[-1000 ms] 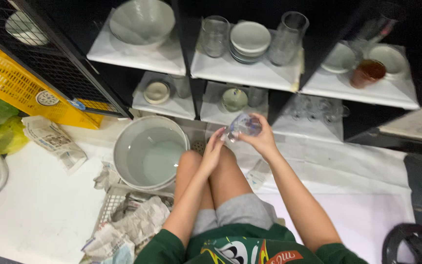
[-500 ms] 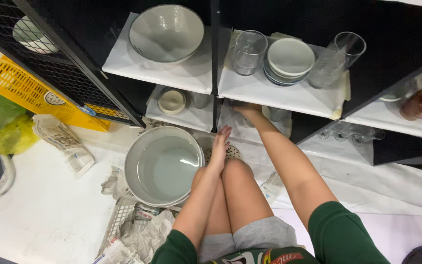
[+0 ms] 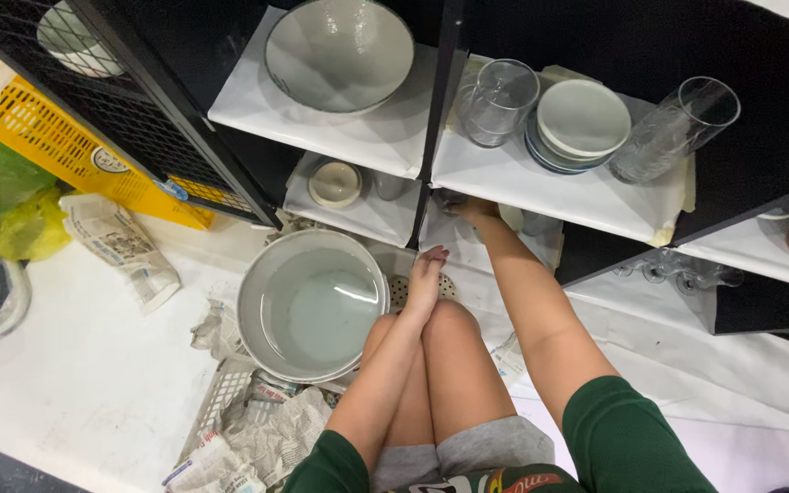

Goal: The person sits on the floor and wraps various dishes, including cups and glasses, with newspaper. The person picks up each item, wraps it, and places it on a nearby shelf.

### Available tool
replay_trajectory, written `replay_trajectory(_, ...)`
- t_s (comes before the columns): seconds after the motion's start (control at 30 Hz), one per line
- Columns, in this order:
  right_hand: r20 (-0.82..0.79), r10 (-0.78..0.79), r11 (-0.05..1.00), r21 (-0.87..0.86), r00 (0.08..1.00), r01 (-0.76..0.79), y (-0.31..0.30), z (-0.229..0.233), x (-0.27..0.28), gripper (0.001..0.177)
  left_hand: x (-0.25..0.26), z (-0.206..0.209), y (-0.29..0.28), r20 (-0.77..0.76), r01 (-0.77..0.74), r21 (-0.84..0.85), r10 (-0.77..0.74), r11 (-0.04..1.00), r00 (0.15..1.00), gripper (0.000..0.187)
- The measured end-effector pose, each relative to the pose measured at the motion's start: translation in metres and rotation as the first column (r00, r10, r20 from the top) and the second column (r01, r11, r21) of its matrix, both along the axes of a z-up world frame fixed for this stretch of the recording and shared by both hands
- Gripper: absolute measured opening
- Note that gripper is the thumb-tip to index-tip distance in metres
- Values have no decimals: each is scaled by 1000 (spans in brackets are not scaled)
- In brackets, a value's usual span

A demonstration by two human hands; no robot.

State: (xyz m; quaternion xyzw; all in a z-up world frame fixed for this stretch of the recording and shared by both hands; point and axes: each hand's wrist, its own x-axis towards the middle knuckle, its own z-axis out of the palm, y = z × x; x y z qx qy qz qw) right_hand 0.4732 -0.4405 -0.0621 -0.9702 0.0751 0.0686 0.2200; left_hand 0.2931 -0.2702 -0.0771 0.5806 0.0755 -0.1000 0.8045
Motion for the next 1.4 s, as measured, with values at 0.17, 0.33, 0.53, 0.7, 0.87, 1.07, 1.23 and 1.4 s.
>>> replay_trajectory(0.17,-4,-18,1000,0,1000,18,0,-1,-4,104,-2,-24,-2,122,-38,-60,45,997,992,37)
replay_trajectory(0.33,29,41,996,-79,999,-39,2,15,-10,105,-9,21,18,56,-40,-22,41,999,998,39)
replay_trajectory(0.53,558,84,980,103,826,-169,21,59,-80,101,-27,67,86,37,-73,-172,80,982,996,45)
replay_trajectory(0.7,600,36,895,336,800,-292,70,79,-161,70,-85,21,183,131,-260,-4,258,966,957,39)
replay_trajectory(0.87,532,186,809,395,826,-436,139,94,-250,54,-195,-53,269,89,-455,183,446,872,891,30)
replay_trajectory(1.07,575,396,662,361,716,-657,229,142,-314,42,-311,-76,305,132,-249,837,262,487,956,41)
replay_trajectory(1.23,441,510,568,472,738,-674,289,131,-343,37,-319,-49,294,-440,496,823,-240,279,865,90)
replay_trajectory(1.4,274,598,510,595,753,-621,314,74,-368,28,-334,-45,297,-803,818,566,-157,99,575,86)
